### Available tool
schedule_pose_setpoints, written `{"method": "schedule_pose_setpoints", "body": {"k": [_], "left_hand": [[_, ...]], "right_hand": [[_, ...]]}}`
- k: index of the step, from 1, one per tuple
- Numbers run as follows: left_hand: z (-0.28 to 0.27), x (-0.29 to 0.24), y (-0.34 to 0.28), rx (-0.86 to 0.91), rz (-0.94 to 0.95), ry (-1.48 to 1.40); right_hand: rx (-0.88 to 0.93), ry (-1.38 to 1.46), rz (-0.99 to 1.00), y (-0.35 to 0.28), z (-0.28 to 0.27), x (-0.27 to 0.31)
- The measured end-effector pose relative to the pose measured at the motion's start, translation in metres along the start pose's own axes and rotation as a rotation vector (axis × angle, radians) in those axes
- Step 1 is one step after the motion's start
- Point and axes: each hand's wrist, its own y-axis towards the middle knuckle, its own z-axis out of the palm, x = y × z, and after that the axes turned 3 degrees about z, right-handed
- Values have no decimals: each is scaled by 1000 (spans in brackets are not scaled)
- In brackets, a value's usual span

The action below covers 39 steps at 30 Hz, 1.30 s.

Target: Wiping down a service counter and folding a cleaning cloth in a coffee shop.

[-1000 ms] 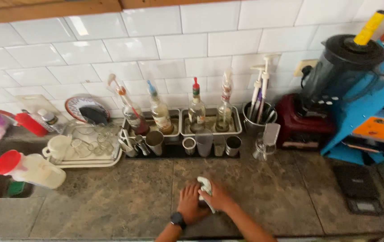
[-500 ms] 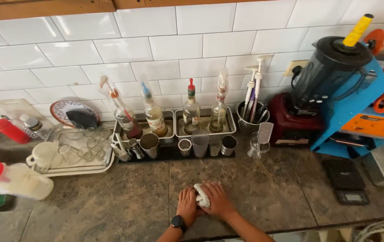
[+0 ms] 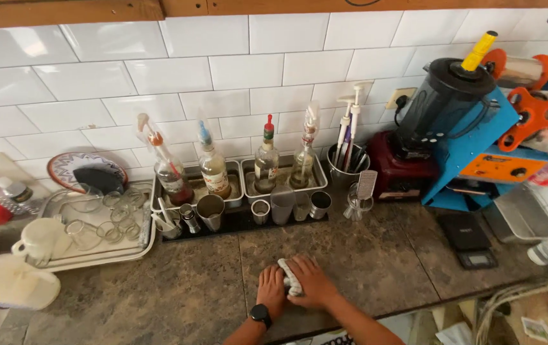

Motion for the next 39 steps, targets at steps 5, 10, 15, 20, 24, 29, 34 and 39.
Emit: {"method": "schedule_pose_setpoints", "body": {"k": [5, 10, 15, 20, 24, 29, 34, 39], "left_hand": [[-5, 3, 2, 50, -11, -166], [-7, 4, 0, 126, -179, -244], [8, 11, -33, 132, -401, -185], [15, 25, -36, 148, -338, 126], [-4, 27, -30, -217, -79, 405], [0, 32, -35, -158, -36, 391], [4, 39, -36, 141, -107, 158], [10, 26, -52, -32, -171, 327]], "right_hand": [[60, 54, 23, -5, -22, 17], [186, 88, 308, 3, -21, 33], [34, -47, 443, 2, -6, 55], [92, -107, 515, 5, -4, 70], [201, -146, 536, 12, -12, 76], [242, -157, 458, 12, -10, 75], [171, -132, 497, 13, -12, 80], [159, -166, 460, 10, -12, 84]]}}
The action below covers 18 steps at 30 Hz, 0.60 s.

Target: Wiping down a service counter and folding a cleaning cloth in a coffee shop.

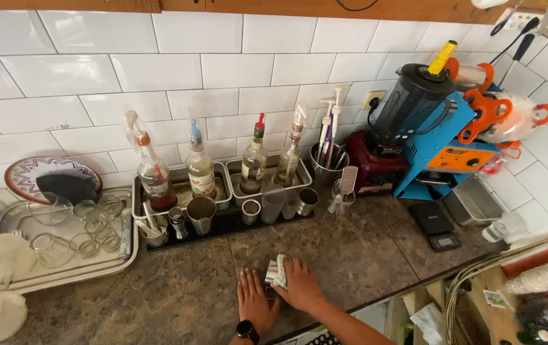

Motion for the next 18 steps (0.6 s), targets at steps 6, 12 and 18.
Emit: {"method": "schedule_pose_setpoints", "body": {"k": [6, 12, 18], "left_hand": [[-1, -13, -2, -235, 26, 121], [-2, -14, -2, -214, 27, 116], [-4, -14, -3, -31, 14, 74]], "right_hand": [[38, -25, 45, 0, 2, 3], [190, 63, 73, 8, -15, -8], [102, 74, 164, 18, -8, -7]]}}
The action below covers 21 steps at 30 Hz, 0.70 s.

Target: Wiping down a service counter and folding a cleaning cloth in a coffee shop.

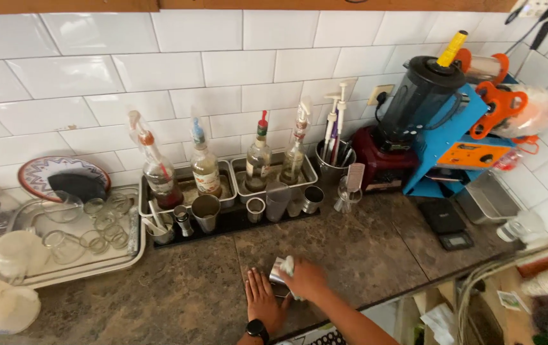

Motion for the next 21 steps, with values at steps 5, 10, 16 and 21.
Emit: {"method": "schedule_pose_setpoints", "body": {"k": [5, 10, 16, 21], "left_hand": [[8, 1, -2, -156, 16, 62], [7, 0, -3, -46, 26, -6], [-16, 0, 5, 281, -2, -169], [-1, 0, 1, -140, 23, 30]], "right_hand": [[-25, -55, -322, -7, 4, -11], [24, -1, -43, 9, 12, -3], [-74, -15, -283, 6, 22, -13], [16, 205, -74, -4, 0, -8]]}}
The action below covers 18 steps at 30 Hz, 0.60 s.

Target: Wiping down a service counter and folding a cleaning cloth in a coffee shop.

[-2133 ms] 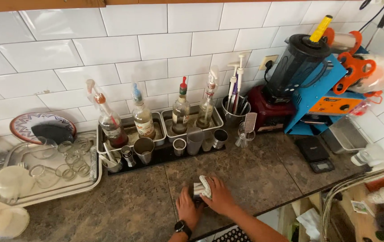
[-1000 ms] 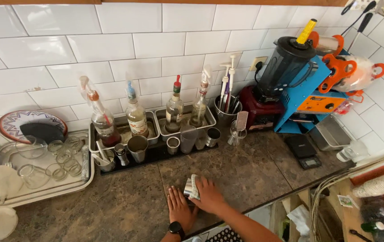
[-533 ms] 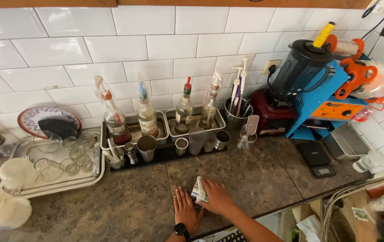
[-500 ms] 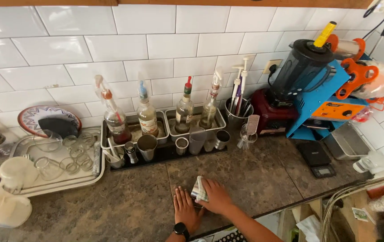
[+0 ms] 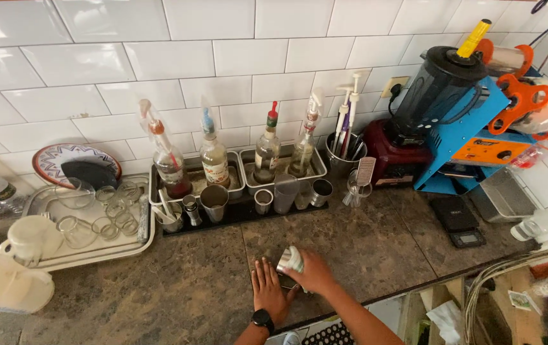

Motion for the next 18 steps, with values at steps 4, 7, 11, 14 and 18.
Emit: {"method": "schedule_pose_setpoints", "body": {"k": [4, 7, 11, 14, 18], "left_hand": [[-3, -1, 3, -1, -21, -23], [-3, -1, 2, 224, -22, -169], [-8, 2, 3, 102, -1, -68], [-33, 5, 13, 490, -22, -260], [-29, 3, 13, 479, -49, -270]], "right_hand": [[-51, 50, 134, 8, 7, 0], [-161, -112, -38, 6, 20, -9], [-301, -242, -305, 4, 41, -32], [-401, 219, -326, -4, 46, -32], [-361, 373, -14, 2, 42, -33]]}}
